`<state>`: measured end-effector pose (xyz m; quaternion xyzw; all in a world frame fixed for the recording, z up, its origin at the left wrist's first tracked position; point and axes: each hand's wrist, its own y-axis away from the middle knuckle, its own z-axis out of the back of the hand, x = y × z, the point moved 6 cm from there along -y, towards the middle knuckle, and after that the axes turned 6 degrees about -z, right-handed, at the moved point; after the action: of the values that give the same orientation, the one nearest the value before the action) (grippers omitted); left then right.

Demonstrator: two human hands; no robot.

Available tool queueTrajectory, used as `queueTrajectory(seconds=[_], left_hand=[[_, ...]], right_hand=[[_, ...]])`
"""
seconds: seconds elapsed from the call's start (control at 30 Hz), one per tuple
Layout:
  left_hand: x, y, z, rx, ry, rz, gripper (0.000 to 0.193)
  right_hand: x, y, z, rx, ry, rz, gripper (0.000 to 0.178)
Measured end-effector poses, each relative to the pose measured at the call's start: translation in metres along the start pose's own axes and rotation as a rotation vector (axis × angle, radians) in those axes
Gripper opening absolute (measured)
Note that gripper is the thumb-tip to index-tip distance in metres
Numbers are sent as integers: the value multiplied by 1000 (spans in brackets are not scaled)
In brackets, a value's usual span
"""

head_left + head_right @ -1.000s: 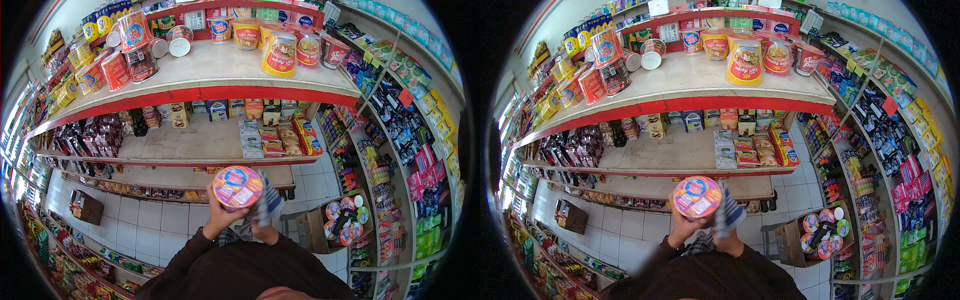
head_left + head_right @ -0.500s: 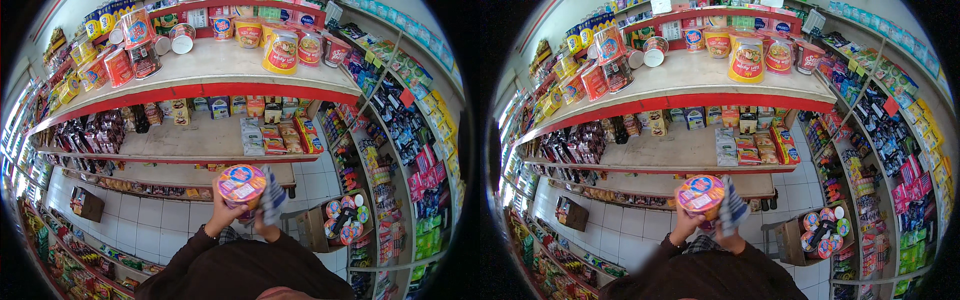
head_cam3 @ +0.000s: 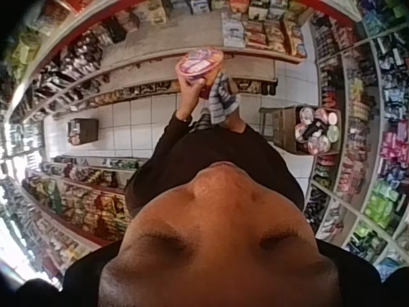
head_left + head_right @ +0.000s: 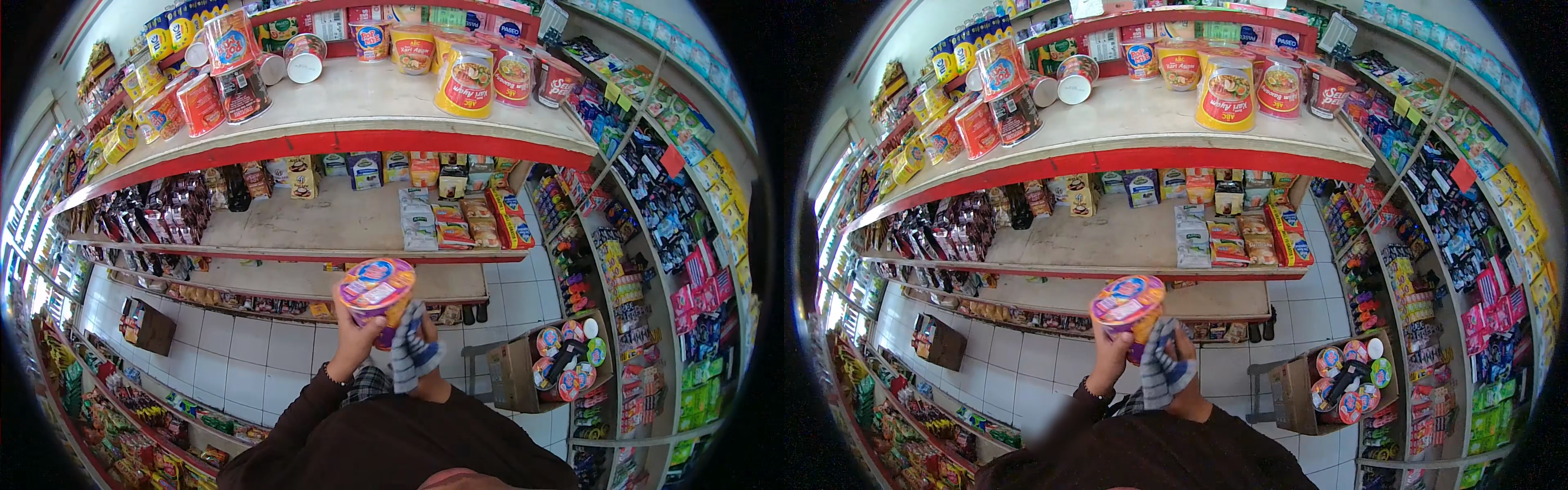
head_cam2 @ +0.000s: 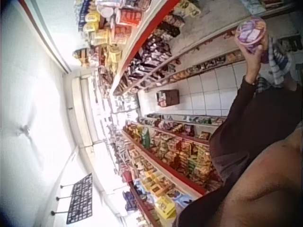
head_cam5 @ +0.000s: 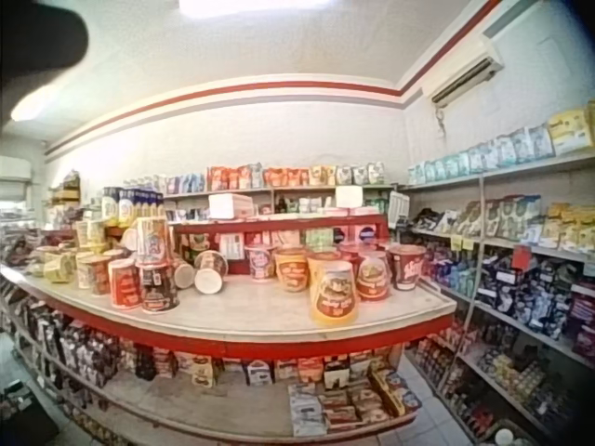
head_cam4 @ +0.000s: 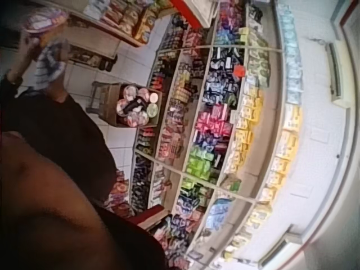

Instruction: Wiping down instant noodle cups on a store shelf using a cloth.

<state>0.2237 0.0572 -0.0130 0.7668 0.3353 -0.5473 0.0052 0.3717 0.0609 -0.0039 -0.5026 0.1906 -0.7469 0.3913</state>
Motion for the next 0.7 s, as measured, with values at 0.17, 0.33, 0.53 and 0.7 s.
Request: queueTrajectory(seconds=[0.17, 0.33, 0.53, 0.7], left_hand=[[4, 19, -11, 2, 24, 154, 79], [3, 18, 17, -206, 40, 23, 66], [-2, 9, 29, -159, -76, 44, 63], [13, 18, 12, -65, 116, 274, 62]], right_hand=[[13, -46, 12, 47, -19, -143, 66], [14, -19, 5, 59, -148, 6, 57], [-2, 10, -8, 107, -76, 139, 57], [7, -35, 7, -19, -73, -41, 59]])
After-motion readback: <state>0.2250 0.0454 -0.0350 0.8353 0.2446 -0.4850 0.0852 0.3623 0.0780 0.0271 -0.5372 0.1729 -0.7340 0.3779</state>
